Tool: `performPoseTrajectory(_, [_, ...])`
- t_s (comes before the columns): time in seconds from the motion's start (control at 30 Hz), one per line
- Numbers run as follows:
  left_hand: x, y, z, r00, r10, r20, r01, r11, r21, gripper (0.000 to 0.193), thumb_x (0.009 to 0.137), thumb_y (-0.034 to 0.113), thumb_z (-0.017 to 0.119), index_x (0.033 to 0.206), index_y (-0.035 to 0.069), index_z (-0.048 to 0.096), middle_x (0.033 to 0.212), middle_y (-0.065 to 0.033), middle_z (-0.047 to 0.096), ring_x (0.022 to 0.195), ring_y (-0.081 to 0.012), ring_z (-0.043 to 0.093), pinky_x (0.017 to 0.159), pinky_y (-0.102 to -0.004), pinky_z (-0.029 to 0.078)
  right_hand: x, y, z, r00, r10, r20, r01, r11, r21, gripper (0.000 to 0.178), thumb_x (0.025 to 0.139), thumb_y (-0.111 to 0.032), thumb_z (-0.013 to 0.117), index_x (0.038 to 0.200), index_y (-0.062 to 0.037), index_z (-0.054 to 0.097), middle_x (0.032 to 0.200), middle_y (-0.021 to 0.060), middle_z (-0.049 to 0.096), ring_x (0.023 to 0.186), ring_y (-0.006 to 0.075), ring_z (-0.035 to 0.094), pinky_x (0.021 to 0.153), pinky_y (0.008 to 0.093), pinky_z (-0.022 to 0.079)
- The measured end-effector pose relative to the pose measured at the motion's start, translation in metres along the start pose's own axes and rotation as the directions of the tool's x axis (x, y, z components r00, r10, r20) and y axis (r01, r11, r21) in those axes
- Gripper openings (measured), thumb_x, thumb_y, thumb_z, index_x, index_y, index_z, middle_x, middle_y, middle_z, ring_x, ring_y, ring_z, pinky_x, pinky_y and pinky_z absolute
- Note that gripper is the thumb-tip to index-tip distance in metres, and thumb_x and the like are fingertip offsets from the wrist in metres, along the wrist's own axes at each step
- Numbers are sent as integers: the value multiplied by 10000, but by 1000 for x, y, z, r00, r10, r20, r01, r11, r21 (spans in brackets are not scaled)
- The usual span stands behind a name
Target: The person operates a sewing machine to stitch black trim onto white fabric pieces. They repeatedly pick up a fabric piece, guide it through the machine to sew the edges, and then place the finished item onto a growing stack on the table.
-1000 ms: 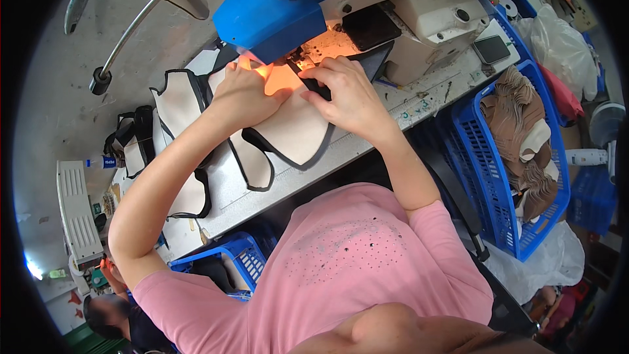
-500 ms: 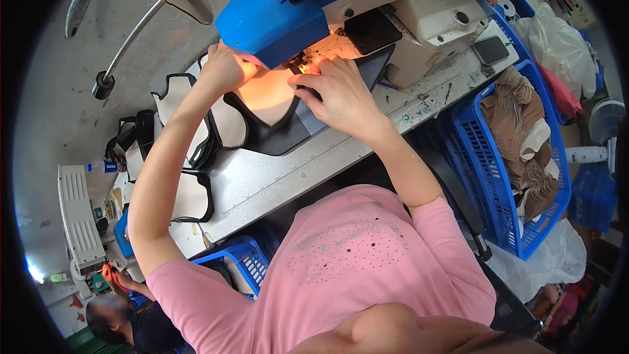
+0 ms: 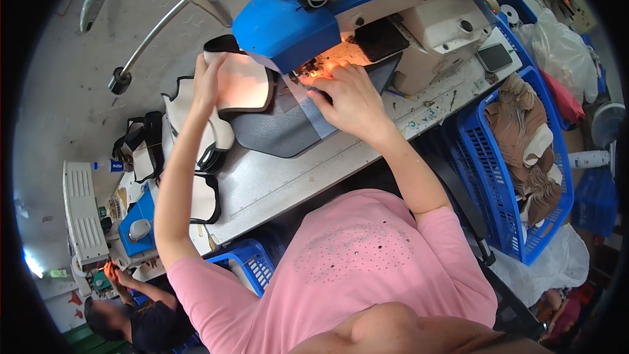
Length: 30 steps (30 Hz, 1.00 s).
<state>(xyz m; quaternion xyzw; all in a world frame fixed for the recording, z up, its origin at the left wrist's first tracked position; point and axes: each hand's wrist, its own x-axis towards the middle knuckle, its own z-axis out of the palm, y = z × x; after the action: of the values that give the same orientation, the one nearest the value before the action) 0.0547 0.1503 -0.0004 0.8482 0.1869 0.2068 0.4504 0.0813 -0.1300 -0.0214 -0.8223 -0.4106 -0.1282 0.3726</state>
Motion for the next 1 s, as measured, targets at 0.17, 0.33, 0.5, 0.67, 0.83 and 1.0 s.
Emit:
performPoseTrajectory(0.17, [-58,1,-25,973,-141,-184,75,943,-325,583,788,339,594,1210,-30,433,1164,-125,502,1076,-201,467,948,-303,316,-1,-2,2,999,-23,-29,23,1000,-17,198,780,-196,599,954,-133,669,772,79,546,832,245,516,774,353,378])
performPoseTrajectory(0.33, [-124,5,-63,990,-87,-107,12,829,-559,413,794,125,566,1179,8,474,1088,-77,568,995,-167,542,869,-296,398,0,-9,-4,997,-30,72,15,981,193,207,758,-175,634,936,-73,663,867,96,588,838,266,539,782,353,389])
performPoseTrajectory(0.5, [-176,44,-70,993,-70,95,117,650,-751,599,602,185,584,1127,-55,423,1002,-140,525,994,-262,520,895,-344,402,-2,-47,-3,966,-57,254,-124,756,642,446,700,-180,718,1092,-19,579,1069,141,594,1009,263,553,865,339,423])
performPoseTrajectory(0.67, [-182,45,-46,937,115,330,220,540,-812,795,536,167,580,1278,-10,358,1280,-171,396,1174,-272,408,1015,-354,283,-10,-71,5,909,47,413,-364,569,737,289,731,-179,712,909,28,617,794,85,643,665,139,599,613,242,462])
performPoseTrajectory(0.83, [-172,60,-36,864,265,427,204,592,-780,788,700,274,619,1373,52,274,1315,-173,386,1220,-250,384,1025,-361,270,-13,-55,4,912,220,347,-408,374,833,114,762,-75,683,815,7,625,701,-4,614,603,18,526,535,175,421])
performPoseTrajectory(1.0, [-177,64,-9,938,18,346,143,890,-433,514,810,96,583,1284,-5,410,1204,-143,517,1088,-176,503,940,-298,381,-14,-52,-5,876,256,408,-479,385,789,120,757,-51,682,832,20,621,740,11,621,651,35,553,575,173,441])
